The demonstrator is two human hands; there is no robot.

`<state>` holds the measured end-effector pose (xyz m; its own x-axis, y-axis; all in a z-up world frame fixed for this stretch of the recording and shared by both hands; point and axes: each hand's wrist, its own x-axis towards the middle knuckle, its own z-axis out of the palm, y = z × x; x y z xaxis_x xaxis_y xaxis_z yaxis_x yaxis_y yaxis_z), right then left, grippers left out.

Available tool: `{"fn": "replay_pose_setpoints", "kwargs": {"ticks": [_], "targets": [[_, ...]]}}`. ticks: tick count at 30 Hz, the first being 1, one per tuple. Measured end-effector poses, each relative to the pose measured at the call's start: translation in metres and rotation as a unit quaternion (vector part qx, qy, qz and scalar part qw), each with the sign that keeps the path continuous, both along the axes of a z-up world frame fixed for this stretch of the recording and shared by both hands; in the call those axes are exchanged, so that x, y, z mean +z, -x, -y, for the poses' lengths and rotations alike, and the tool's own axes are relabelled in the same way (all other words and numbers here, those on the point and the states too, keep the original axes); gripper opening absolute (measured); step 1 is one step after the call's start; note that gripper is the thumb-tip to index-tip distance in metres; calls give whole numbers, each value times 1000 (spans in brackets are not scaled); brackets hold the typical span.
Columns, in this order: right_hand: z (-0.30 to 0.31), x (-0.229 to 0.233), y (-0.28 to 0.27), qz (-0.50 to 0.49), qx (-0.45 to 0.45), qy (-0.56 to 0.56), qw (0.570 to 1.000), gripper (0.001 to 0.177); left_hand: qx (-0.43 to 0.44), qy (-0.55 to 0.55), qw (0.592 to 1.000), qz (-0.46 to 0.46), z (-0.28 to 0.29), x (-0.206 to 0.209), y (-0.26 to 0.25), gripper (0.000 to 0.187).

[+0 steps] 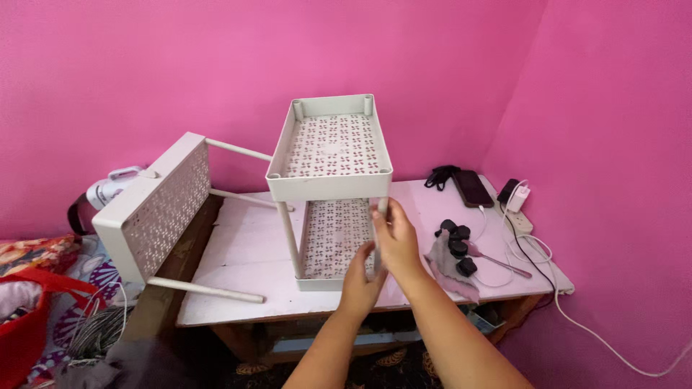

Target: The person assembles a white plastic three-tier shelf by inserting vertical poles into perforated trays and connecting the components. The person then disassembles the structure by removing the poles and separating the trays.

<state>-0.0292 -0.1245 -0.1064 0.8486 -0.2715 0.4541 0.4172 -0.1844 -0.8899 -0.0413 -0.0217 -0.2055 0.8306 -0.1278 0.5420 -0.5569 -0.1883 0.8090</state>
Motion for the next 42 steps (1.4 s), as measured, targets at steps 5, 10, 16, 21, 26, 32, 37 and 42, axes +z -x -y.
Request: {"fn": "replay_pose_setpoints", "kwargs": {"ticks": [5,10,16,21,26,32,37,42], "targets": [[-1,12,7,-25,-48,63,997,32,2,13,994,-109,15,-2,-3,32],[-11,10,16,-28,-60,49,997,30,-2,26,985,-168,10,10,1,26],[-33,13,31,-5,74,-42,996,28,7,142,987,-80,6,54,17,46],[-45,18,17,-14,77,-31,996,29,180,87,979,29,-4,52,21,65],[-31,16,2,-97,196,-88,972,23,296,-38,898,322,-75,102,15,54],[16,29,-24,-156,528,-171,817,16,97,-203,921,317,-97,212,3,39],[10,16,-38,-197,546,-180,794,21,87,-235,908,334,-83,224,-4,51],[-22,6,-27,-163,369,-219,888,17,185,-187,890,373,-66,217,-16,49]]}}
